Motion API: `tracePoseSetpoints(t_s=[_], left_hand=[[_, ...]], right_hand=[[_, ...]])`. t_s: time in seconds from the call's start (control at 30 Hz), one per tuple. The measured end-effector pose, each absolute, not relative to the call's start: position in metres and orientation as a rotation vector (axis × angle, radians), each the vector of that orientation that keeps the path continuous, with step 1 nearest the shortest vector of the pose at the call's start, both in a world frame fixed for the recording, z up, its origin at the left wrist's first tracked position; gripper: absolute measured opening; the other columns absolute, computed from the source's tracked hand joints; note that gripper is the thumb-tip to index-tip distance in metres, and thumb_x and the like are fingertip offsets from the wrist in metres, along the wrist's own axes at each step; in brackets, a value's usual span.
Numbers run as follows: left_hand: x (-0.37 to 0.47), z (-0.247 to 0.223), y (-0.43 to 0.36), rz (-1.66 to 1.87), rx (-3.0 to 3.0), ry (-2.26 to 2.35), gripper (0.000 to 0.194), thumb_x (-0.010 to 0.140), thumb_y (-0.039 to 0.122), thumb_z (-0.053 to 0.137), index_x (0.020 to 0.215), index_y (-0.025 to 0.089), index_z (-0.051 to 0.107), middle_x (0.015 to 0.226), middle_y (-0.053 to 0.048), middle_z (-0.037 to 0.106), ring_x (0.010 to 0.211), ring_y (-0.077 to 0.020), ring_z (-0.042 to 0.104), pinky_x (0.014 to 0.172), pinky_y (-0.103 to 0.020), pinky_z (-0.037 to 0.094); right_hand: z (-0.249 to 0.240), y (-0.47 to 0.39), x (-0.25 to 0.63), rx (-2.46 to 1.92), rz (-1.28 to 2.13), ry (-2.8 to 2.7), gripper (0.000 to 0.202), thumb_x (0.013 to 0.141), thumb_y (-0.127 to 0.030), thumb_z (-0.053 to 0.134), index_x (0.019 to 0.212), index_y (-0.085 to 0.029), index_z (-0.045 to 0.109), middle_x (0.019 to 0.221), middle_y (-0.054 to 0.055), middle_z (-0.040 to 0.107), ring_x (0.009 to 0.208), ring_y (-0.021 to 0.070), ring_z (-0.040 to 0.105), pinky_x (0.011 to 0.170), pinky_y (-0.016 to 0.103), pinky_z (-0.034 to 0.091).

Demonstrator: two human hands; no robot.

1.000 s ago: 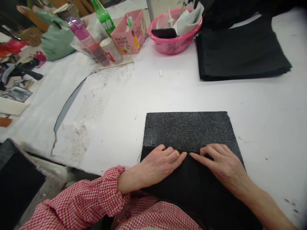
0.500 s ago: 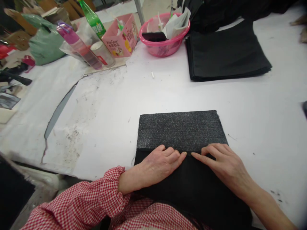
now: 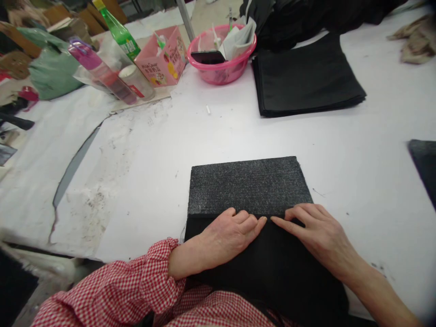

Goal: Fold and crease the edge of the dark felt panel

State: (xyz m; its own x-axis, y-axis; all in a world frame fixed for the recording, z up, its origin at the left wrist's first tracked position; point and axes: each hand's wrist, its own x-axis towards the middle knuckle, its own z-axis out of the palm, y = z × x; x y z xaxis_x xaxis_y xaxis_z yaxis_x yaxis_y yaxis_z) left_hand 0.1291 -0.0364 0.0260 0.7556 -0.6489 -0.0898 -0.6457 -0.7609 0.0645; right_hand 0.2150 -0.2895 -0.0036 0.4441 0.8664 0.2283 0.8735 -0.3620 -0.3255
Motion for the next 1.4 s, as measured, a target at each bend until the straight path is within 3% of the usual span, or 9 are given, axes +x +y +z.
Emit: tracePoseSetpoints(t_s=[0.2,0.53,0.73,1.07,1.23,1.4], left_hand=[[0.135,0.025,-0.046,-0.133,2.891,-1.095,0.04,0.102,0.012,0.028,0.139,0.003,0.038,0.104,-0.006,0.053,0.09,-0.0169,0.047,0.069,-0.034,0.037],[0.139,0.024,-0.058,-0.128,2.884,-1.134,0.043,0.102,0.012,0.03,0.143,0.005,0.033,0.1,-0.005,0.053,0.086,-0.0174,0.047,0.065,-0.034,0.035],[0.143,0.022,-0.063,-0.108,2.861,-1.142,0.04,0.102,0.012,0.026,0.141,0.004,0.036,0.109,-0.008,0.054,0.093,-0.0174,0.048,0.071,-0.034,0.037],[0.148,0.021,-0.074,-0.091,2.868,-1.144,0.041,0.102,0.013,0.027,0.142,0.005,0.035,0.099,-0.005,0.053,0.086,-0.0173,0.047,0.066,-0.034,0.036],[0.148,0.02,-0.082,-0.025,2.858,-1.132,0.038,0.102,0.013,0.027,0.136,0.003,0.041,0.108,-0.008,0.053,0.095,-0.0173,0.047,0.072,-0.034,0.039],[0.152,0.02,-0.089,-0.056,2.856,-1.14,0.039,0.102,0.015,0.028,0.138,0.005,0.039,0.102,-0.007,0.053,0.087,-0.0165,0.048,0.068,-0.034,0.039]], right_hand=[[-0.003,-0.3,0.216,-2.33,-0.057,-1.441,0.032,0.097,-0.015,0.047,0.125,-0.026,0.059,0.1,0.004,0.057,0.098,0.019,0.05,0.085,0.036,0.038],[0.0,-0.311,0.217,-2.333,-0.066,-1.369,0.031,0.096,-0.014,0.05,0.123,-0.025,0.06,0.099,0.005,0.058,0.096,0.0183,0.051,0.085,0.037,0.039],[0.0,-0.317,0.216,-2.347,-0.062,-1.339,0.032,0.096,-0.014,0.05,0.123,-0.026,0.061,0.101,0.006,0.059,0.096,0.0191,0.053,0.084,0.036,0.04],[0.001,-0.324,0.216,-2.378,-0.047,-1.349,0.033,0.096,-0.014,0.049,0.125,-0.025,0.059,0.102,0.007,0.059,0.099,0.0197,0.053,0.085,0.036,0.041],[0.002,-0.328,0.216,-2.399,-0.046,-1.333,0.034,0.096,-0.013,0.049,0.126,-0.025,0.058,0.102,0.006,0.058,0.099,0.0194,0.052,0.085,0.036,0.042],[0.001,-0.334,0.216,-2.418,-0.062,-1.32,0.034,0.096,-0.013,0.048,0.126,-0.026,0.058,0.102,0.006,0.058,0.099,0.0194,0.052,0.084,0.037,0.043]])
